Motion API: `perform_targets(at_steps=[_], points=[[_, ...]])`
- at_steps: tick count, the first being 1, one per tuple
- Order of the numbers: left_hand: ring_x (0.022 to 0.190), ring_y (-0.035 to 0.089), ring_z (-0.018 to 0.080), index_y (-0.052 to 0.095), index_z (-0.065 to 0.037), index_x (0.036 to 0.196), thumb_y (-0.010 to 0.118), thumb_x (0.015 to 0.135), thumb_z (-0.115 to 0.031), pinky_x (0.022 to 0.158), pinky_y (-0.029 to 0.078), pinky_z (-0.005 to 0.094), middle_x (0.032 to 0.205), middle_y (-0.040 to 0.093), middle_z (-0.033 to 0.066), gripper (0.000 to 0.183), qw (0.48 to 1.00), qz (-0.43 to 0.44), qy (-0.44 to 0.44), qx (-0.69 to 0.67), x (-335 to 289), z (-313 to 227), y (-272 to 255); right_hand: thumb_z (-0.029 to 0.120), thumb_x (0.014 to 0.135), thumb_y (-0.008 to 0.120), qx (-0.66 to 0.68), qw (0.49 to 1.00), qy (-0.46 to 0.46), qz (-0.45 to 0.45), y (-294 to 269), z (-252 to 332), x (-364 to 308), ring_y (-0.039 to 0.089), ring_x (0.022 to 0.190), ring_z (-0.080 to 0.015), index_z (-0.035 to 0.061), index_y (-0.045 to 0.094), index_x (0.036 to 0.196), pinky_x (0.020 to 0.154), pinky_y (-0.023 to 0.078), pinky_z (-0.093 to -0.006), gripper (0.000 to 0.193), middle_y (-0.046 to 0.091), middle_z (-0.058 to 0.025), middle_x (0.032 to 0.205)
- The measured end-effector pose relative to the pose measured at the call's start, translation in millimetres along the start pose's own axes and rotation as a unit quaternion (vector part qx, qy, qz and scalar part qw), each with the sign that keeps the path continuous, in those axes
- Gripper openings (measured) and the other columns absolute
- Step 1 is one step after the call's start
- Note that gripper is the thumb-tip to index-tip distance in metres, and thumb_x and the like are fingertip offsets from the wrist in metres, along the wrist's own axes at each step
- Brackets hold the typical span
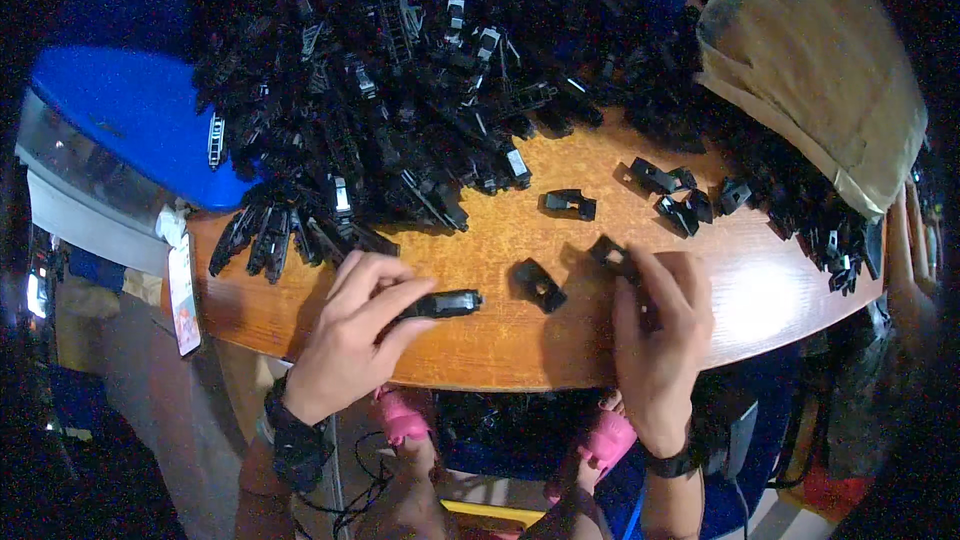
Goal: Assembling small black plastic components at a work table.
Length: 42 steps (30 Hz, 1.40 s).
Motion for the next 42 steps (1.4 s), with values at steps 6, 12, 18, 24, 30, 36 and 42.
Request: perform_targets(at_steps=[6, 12, 18, 24, 30, 36, 42], points=[[0.084, 0.058, 0.0269, 0.068, -0.001, 0.095, 0.078, 0.07, -0.002, 0.075, 0.048, 0.0374, 0.089, 0.06, 0.0092, 0.027, 0.995, 0.017, 0.025, -0.093, -14.9, -12.9, 4.4, -0.003, 0.073, 0.073, 0.143, 0.963, -0.074, 0.215, -0.2, 27.8, -22.4, 0.058, 0.081, -0.0252, 0.0021, 0.071, 0.107, 0.072, 0.047, -0.0333, 0.035, 0.062, -0.0118, 0.087], [0.082, 0.058, 0.0258, 0.071, -0.001, 0.093, 0.08, 0.067, -0.003, 0.072, 0.047, 0.037, 0.085, 0.06, 0.008, 0.028, 0.995, -0.002, 0.022, -0.101, -17.6, -5.1, 5.5, 0.0, 0.072, 0.076, 0.135, 0.952, -0.091, 0.259, 2.5, 20.1, -17.5, 0.055, 0.082, -0.0262, 0.003, 0.072, 0.106, 0.072, 0.045, -0.034, 0.035, 0.06, -0.0097, 0.088], [0.079, 0.058, 0.0254, 0.072, -0.001, 0.094, 0.08, 0.065, -0.003, 0.07, 0.047, 0.0356, 0.085, 0.061, 0.0079, 0.03, 0.993, 0.009, 0.035, -0.111, -20.9, -10.9, 9.8, 0.002, 0.069, 0.077, 0.141, 0.942, -0.142, 0.27, 12.0, 35.4, -24.4, 0.055, 0.088, -0.0266, 0.0049, 0.073, 0.103, 0.079, 0.043, -0.0365, 0.034, 0.06, -0.0073, 0.096], [0.086, 0.058, 0.0285, 0.069, 0.001, 0.098, 0.072, 0.073, 0.002, 0.076, 0.048, 0.0377, 0.094, 0.061, 0.0104, 0.025, 0.995, -0.019, 0.032, -0.095, -24.7, -5.6, -13.7, -0.001, 0.068, 0.077, 0.165, 0.937, -0.14, 0.275, -1.9, 22.4, -37.7, 0.057, 0.085, -0.0264, 0.0055, 0.073, 0.102, 0.075, 0.047, -0.0361, 0.034, 0.061, -0.0092, 0.098], [0.105, 0.054, 0.0335, 0.065, 0.001, 0.11, 0.063, 0.075, 0.007, 0.091, 0.045, 0.0419, 0.111, 0.061, 0.0143, 0.036, 0.968, -0.12, -0.02, 0.218, -17.2, 23.7, -26.0, -0.001, 0.071, 0.075, -0.01, 0.986, -0.136, 0.098, 23.0, 39.3, -11.2, 0.06, 0.079, -0.0281, 0.0014, 0.063, 0.115, 0.073, 0.051, -0.0362, 0.045, 0.06, -0.014, 0.1], [0.1, 0.056, 0.033, 0.063, 0.003, 0.109, 0.067, 0.073, 0.0, 0.09, 0.046, 0.0435, 0.105, 0.059, 0.0145, 0.037, 0.983, 0.011, 0.085, 0.16, -20.3, -11.2, -11.0, -0.002, 0.074, 0.072, 0.225, 0.963, -0.042, 0.139, 25.7, 31.8, -14.3, 0.061, 0.083, -0.0295, -0.0001, 0.064, 0.107, 0.075, 0.05, -0.0346, 0.034, 0.06, -0.0156, 0.095], [0.1, 0.057, 0.0318, 0.06, 0.002, 0.116, 0.072, 0.071, -0.001, 0.086, 0.047, 0.0416, 0.107, 0.058, 0.0148, 0.047, 0.995, 0.058, 0.079, 0.037, -3.5, -19.0, -2.0, -0.004, 0.074, 0.071, 0.054, 0.989, -0.071, 0.115, 8.2, 29.9, -20.4, 0.061, 0.081, -0.0274, 0.0001, 0.066, 0.103, 0.073, 0.049, -0.0327, 0.029, 0.061, -0.0141, 0.092]])
Point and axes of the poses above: each hand's wrist, its own x-axis towards the middle knuckle, its own y-axis out of the palm, z = x × y, the point moved 1 cm from there along x, towards the middle knuckle
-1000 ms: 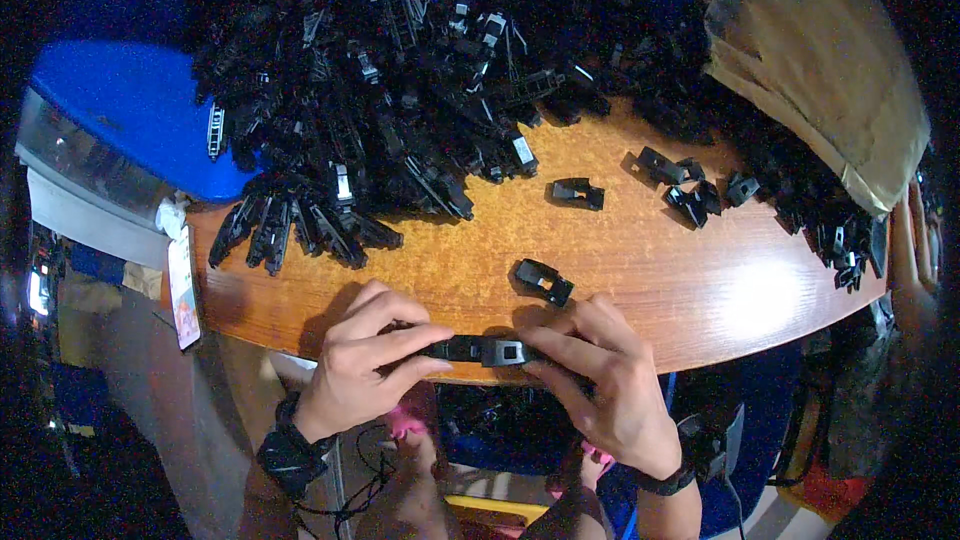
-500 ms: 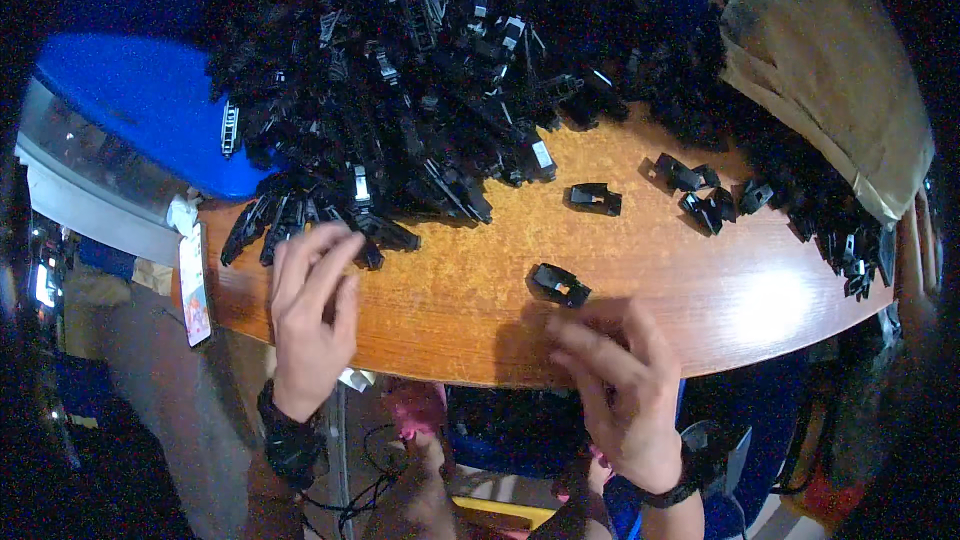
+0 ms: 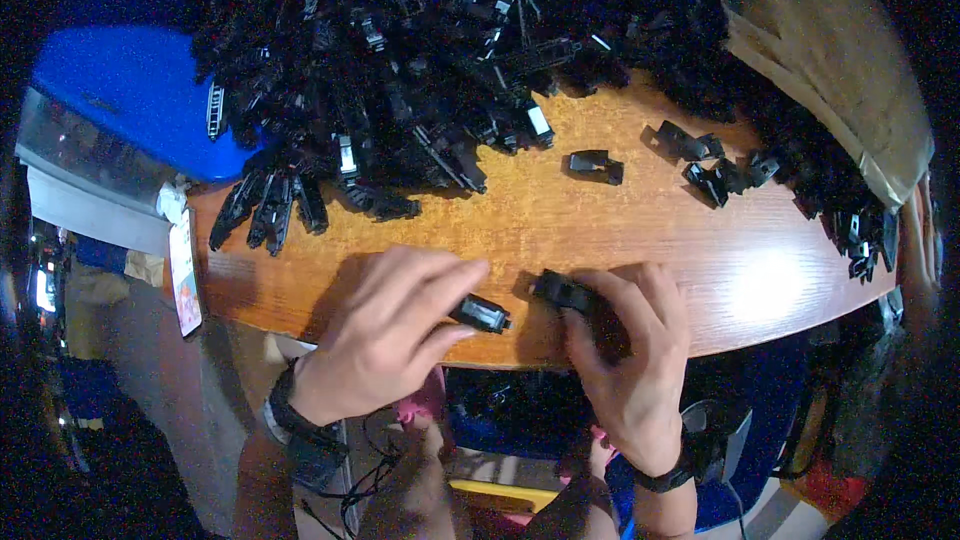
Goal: Assembling small black plastic components at a work table.
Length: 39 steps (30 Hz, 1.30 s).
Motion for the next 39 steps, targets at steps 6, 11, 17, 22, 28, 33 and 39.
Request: perform_targets(at_steps=[6, 11, 17, 22, 28, 33, 39], points=[[0.086, 0.058, 0.0286, 0.069, 0.001, 0.094, 0.078, 0.068, 0.001, 0.075, 0.048, 0.0367, 0.091, 0.062, 0.0109, 0.028, 0.994, -0.062, -0.059, -0.066, -10.7, 13.8, -0.5, -0.003, 0.072, 0.074, 0.095, 0.994, 0.035, 0.041, 2.7, 4.0, -13.0, 0.061, 0.086, -0.0258, 0.0015, 0.071, 0.105, 0.075, 0.049, -0.032, 0.034, 0.062, -0.0122, 0.09], [0.083, 0.057, 0.0267, 0.069, 0.001, 0.091, 0.078, 0.068, 0.002, 0.072, 0.047, 0.0356, 0.089, 0.062, 0.0094, 0.025, 0.992, -0.074, -0.045, -0.088, -13.4, 12.0, 1.4, -0.002, 0.069, 0.077, 0.071, 0.994, 0.001, 0.087, 1.5, 9.6, -11.0, 0.06, 0.087, -0.0263, 0.0025, 0.072, 0.105, 0.078, 0.049, -0.0336, 0.036, 0.062, -0.0101, 0.091], [0.083, 0.058, 0.0263, 0.07, 0.0, 0.091, 0.079, 0.067, 0.0, 0.072, 0.047, 0.0344, 0.087, 0.062, 0.0085, 0.025, 0.992, -0.062, -0.024, -0.108, -11.3, 9.9, 5.2, 0.001, 0.069, 0.078, 0.051, 0.992, -0.054, 0.099, 11.7, 14.3, -5.9, 0.056, 0.09, -0.0257, 0.0039, 0.073, 0.101, 0.08, 0.043, -0.0366, 0.032, 0.062, -0.0075, 0.095], [0.084, 0.06, 0.0256, 0.07, 0.001, 0.096, 0.083, 0.066, -0.007, 0.075, 0.049, 0.0358, 0.097, 0.064, 0.0093, 0.034, 0.979, -0.014, -0.002, -0.204, -14.0, 13.8, -3.1, 0.007, 0.071, 0.078, 0.087, 0.98, -0.074, 0.161, 6.0, 6.3, -11.9, 0.055, 0.092, -0.0257, 0.0054, 0.073, 0.1, 0.082, 0.041, -0.0365, 0.03, 0.062, -0.0064, 0.098], [0.098, 0.057, 0.0337, 0.06, 0.003, 0.112, 0.067, 0.076, 0.003, 0.083, 0.049, 0.0408, 0.11, 0.059, 0.0165, 0.037, 0.98, -0.127, -0.026, 0.15, 0.7, 42.2, -17.1, 0.003, 0.075, 0.073, 0.049, 0.992, -0.024, 0.116, -16.6, 9.9, 15.9, 0.06, 0.088, -0.0288, 0.0052, 0.071, 0.102, 0.077, 0.05, -0.0392, 0.027, 0.061, -0.0119, 0.104], [0.096, 0.056, 0.0343, 0.06, 0.004, 0.105, 0.064, 0.078, 0.002, 0.083, 0.048, 0.0427, 0.106, 0.059, 0.0166, 0.027, 0.98, -0.082, -0.011, 0.182, 4.7, 29.8, -7.9, 0.001, 0.081, 0.064, -0.196, 0.973, -0.116, 0.024, -4.7, -15.5, 73.4, 0.055, 0.101, -0.0324, 0.0045, 0.061, 0.12, 0.087, 0.047, -0.0404, 0.04, 0.059, -0.0148, 0.109], [0.099, 0.057, 0.0337, 0.061, 0.006, 0.104, 0.06, 0.077, -0.006, 0.088, 0.047, 0.0437, 0.104, 0.06, 0.017, 0.029, 0.984, 0.026, 0.107, 0.14, -6.7, -17.6, -3.1, -0.002, 0.078, 0.065, -0.091, 0.986, -0.127, 0.059, -0.1, -8.4, 45.4, 0.061, 0.087, -0.0347, -0.0013, 0.06, 0.107, 0.076, 0.051, -0.0408, 0.029, 0.059, -0.0177, 0.1]])
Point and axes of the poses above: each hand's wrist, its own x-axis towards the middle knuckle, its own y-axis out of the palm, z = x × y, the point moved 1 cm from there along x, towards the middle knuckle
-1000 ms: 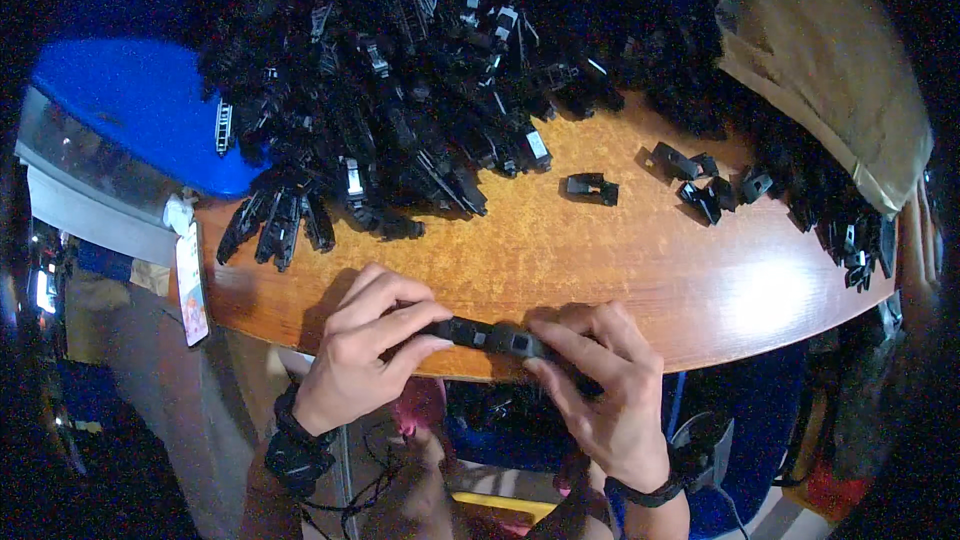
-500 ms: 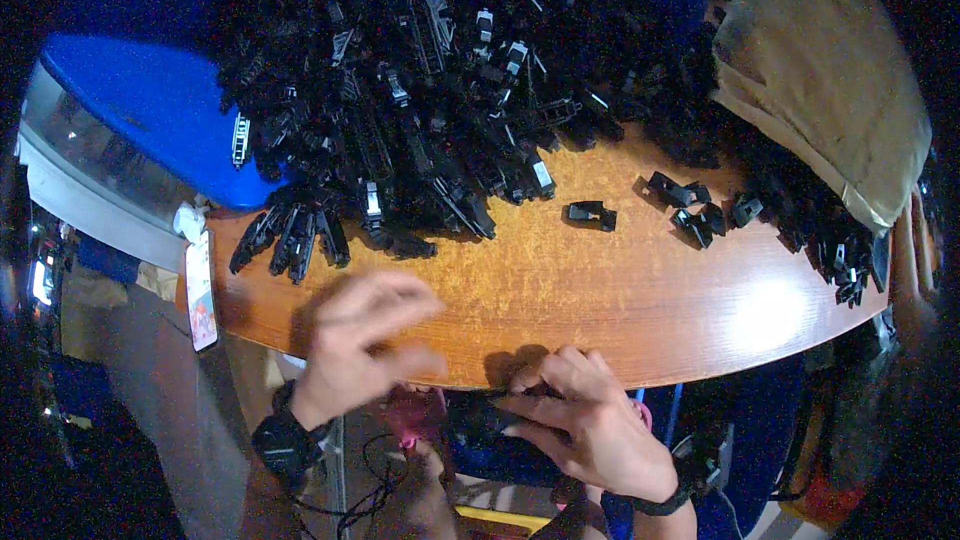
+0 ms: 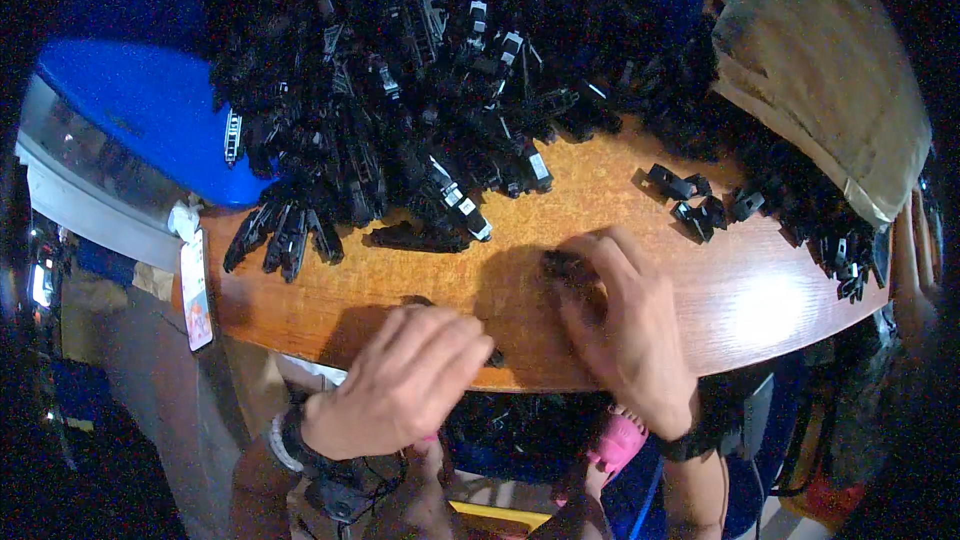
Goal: Assembling small black plastic components at a work table.
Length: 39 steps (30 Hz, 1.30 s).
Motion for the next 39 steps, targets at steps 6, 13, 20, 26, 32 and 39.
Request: perform_targets(at_steps=[6, 13, 20, 26, 32, 39], points=[[0.1, 0.057, 0.0339, 0.059, 0.006, 0.111, 0.064, 0.078, -0.006, 0.089, 0.048, 0.0413, 0.108, 0.058, 0.0167, 0.036, 0.989, -0.004, -0.015, -0.148, 18.7, 19.7, 19.1, 0.0, 0.071, 0.07, -0.037, 0.999, 0.018, -0.034, 4.1, 3.5, -27.0, 0.058, 0.083, -0.0341, 0.0016, 0.062, 0.107, 0.074, 0.047, -0.0407, 0.036, 0.059, -0.016, 0.094], [0.086, 0.059, 0.0303, 0.066, 0.001, 0.098, 0.073, 0.074, 0.002, 0.074, 0.049, 0.0379, 0.096, 0.06, 0.0127, 0.026, 0.968, -0.095, -0.137, -0.189, -1.2, 30.4, 12.3, -0.001, 0.072, 0.074, 0.154, 0.976, 0.148, 0.029, -12.3, 32.1, -41.1, 0.061, 0.081, -0.0296, 0.0014, 0.069, 0.106, 0.071, 0.05, -0.0373, 0.035, 0.063, -0.0131, 0.09], [0.086, 0.058, 0.0293, 0.067, 0.001, 0.097, 0.073, 0.069, 0.005, 0.074, 0.049, 0.0378, 0.095, 0.06, 0.0118, 0.029, 0.967, -0.11, -0.129, -0.189, -6.3, 24.3, 15.0, -0.004, 0.071, 0.074, 0.147, 0.985, 0.08, 0.032, -1.2, 35.4, -43.1, 0.063, 0.084, -0.0286, 0.0016, 0.071, 0.105, 0.075, 0.052, -0.0351, 0.035, 0.063, -0.0128, 0.092], [0.085, 0.058, 0.029, 0.067, 0.001, 0.097, 0.075, 0.067, 0.005, 0.074, 0.048, 0.0378, 0.095, 0.061, 0.0107, 0.031, 0.961, -0.118, -0.123, -0.22, -7.0, 21.0, 20.9, -0.004, 0.068, 0.076, 0.162, 0.979, 0.122, -0.007, 3.9, 43.4, -51.0, 0.062, 0.084, -0.0285, 0.0004, 0.071, 0.103, 0.073, 0.051, -0.0356, 0.036, 0.062, -0.0138, 0.095], [0.085, 0.058, 0.0296, 0.068, 0.0, 0.097, 0.075, 0.066, 0.005, 0.074, 0.049, 0.0384, 0.094, 0.062, 0.0103, 0.031, 0.959, -0.126, -0.113, -0.228, -7.1, 22.5, 23.1, -0.003, 0.069, 0.076, 0.135, 0.986, 0.091, 0.021, -7.3, 35.2, -51.1, 0.061, 0.084, -0.0287, -0.0002, 0.07, 0.104, 0.073, 0.051, -0.0356, 0.036, 0.062, -0.014, 0.096], [0.083, 0.059, 0.0296, 0.068, 0.001, 0.096, 0.075, 0.066, 0.005, 0.071, 0.049, 0.0383, 0.093, 0.062, 0.011, 0.032, 0.954, -0.116, -0.113, -0.253, -4.3, 17.3, 28.6, 0.001, 0.068, 0.078, 0.113, 0.991, 0.065, 0.021, 2.9, 35.7, -49.5, 0.059, 0.089, -0.0287, 0.0029, 0.07, 0.107, 0.076, 0.049, -0.0369, 0.04, 0.063, -0.0124, 0.097]])
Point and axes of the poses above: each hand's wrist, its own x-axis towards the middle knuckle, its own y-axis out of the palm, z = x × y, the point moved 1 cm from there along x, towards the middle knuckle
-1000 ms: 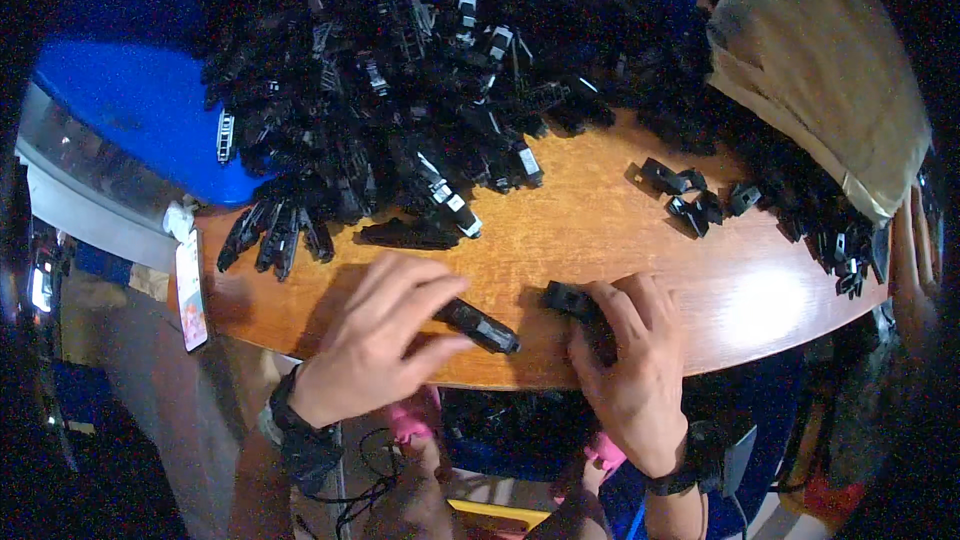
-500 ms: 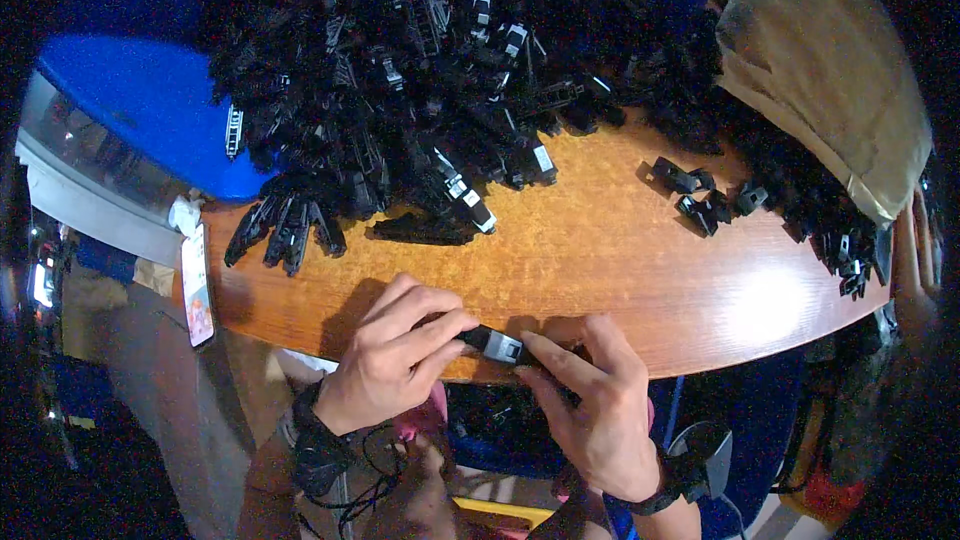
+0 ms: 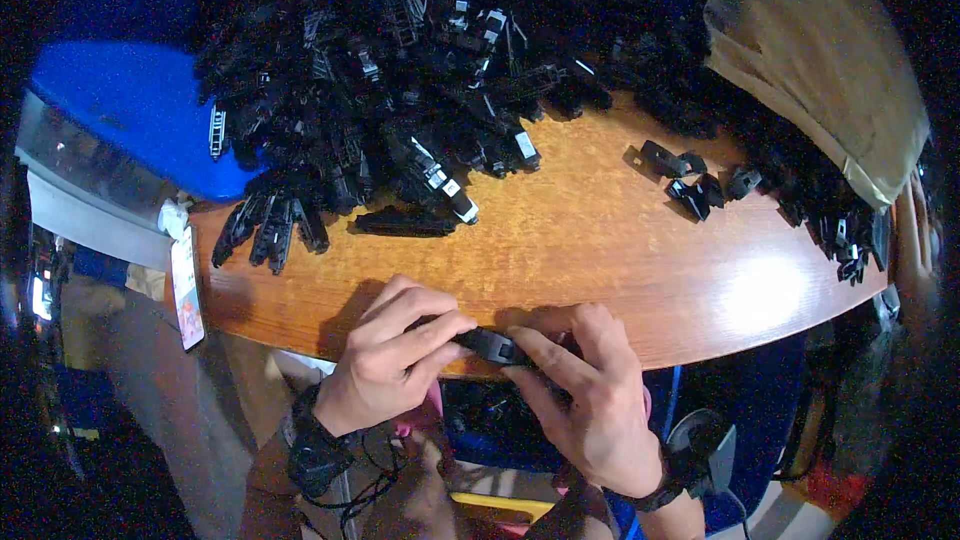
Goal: Assembling small black plastic components at a work table.
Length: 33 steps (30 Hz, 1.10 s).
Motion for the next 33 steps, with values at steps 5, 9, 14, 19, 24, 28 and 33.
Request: perform_targets(at_steps=[5, 9, 14, 19, 24, 28, 33], points=[[0.081, 0.059, 0.0295, 0.068, 0.001, 0.096, 0.075, 0.066, 0.005, 0.07, 0.048, 0.0385, 0.092, 0.062, 0.0113, 0.031, 1.0, -0.012, -0.002, -0.005, -1.5, -2.3, -1.8, 0.0, 0.069, 0.077, 0.046, 0.998, 0.042, -0.016, -5.8, -0.8, -7.0, 0.059, 0.09, -0.0275, 0.0032, 0.07, 0.106, 0.077, 0.048, -0.0359, 0.038, 0.062, -0.0119, 0.097], [0.081, 0.059, 0.0293, 0.068, 0.001, 0.095, 0.075, 0.066, 0.005, 0.07, 0.048, 0.0381, 0.092, 0.062, 0.0111, 0.031, 1.0, -0.009, 0.003, -0.002, -0.3, -0.5, 0.1, -0.001, 0.069, 0.076, 0.074, 0.994, 0.08, -0.005, -11.7, -13.2, -16.2, 0.059, 0.088, -0.0264, 0.001, 0.071, 0.105, 0.077, 0.049, -0.0349, 0.037, 0.06, -0.0119, 0.096], [0.082, 0.059, 0.0289, 0.068, 0.001, 0.095, 0.076, 0.065, 0.004, 0.071, 0.049, 0.0376, 0.092, 0.062, 0.0111, 0.031, 1.0, 0.011, 0.007, -0.009, 1.6, -4.2, 5.7, 0.007, 0.069, 0.078, 0.012, 0.999, 0.028, 0.024, -4.3, -10.0, -2.9, 0.053, 0.089, -0.0257, 0.0037, 0.073, 0.104, 0.076, 0.039, -0.0357, 0.035, 0.06, -0.0071, 0.095], [0.084, 0.06, 0.028, 0.068, 0.001, 0.096, 0.077, 0.068, 0.003, 0.073, 0.05, 0.0388, 0.094, 0.062, 0.0112, 0.03, 0.998, 0.04, 0.009, -0.048, 2.6, -6.2, -5.9, 0.008, 0.069, 0.078, 0.038, 0.999, -0.023, 0.029, -2.3, -12.6, -11.6, 0.055, 0.088, -0.0267, 0.005, 0.072, 0.102, 0.077, 0.041, -0.0369, 0.034, 0.061, -0.0068, 0.095], [0.092, 0.062, 0.0302, 0.066, 0.002, 0.104, 0.075, 0.073, -0.001, 0.077, 0.051, 0.0386, 0.101, 0.062, 0.0139, 0.032, 0.989, -0.061, -0.033, 0.132, 16.7, -1.6, -30.8, 0.007, 0.071, 0.076, 0.08, 0.992, -0.011, 0.092, -24.1, -12.1, -11.9, 0.058, 0.088, -0.0293, 0.0069, 0.07, 0.102, 0.075, 0.044, -0.0379, 0.032, 0.063, -0.0084, 0.1], [0.091, 0.061, 0.0343, 0.062, 0.003, 0.103, 0.071, 0.076, 0.001, 0.076, 0.05, 0.0408, 0.101, 0.06, 0.0168, 0.029, 0.957, -0.058, -0.023, 0.284, 23.3, 21.2, -25.0, 0.002, 0.074, 0.068, -0.247, 0.955, -0.064, -0.154, -47.8, -62.3, 57.6, 0.055, 0.096, -0.0325, 0.0036, 0.067, 0.105, 0.08, 0.043, -0.0394, 0.031, 0.061, -0.0108, 0.108], [0.077, 0.06, 0.0346, 0.06, 0.003, 0.091, 0.07, 0.076, 0.002, 0.067, 0.05, 0.0428, 0.091, 0.059, 0.0164, 0.019, 0.956, -0.028, 0.033, 0.292, 12.6, 1.0, -11.2, 0.001, 0.076, 0.062, -0.352, 0.926, -0.073, -0.11, -61.1, -86.8, 87.5, 0.052, 0.102, -0.0313, 0.003, 0.067, 0.102, 0.088, 0.039, -0.0408, 0.026, 0.06, -0.0113, 0.105]])
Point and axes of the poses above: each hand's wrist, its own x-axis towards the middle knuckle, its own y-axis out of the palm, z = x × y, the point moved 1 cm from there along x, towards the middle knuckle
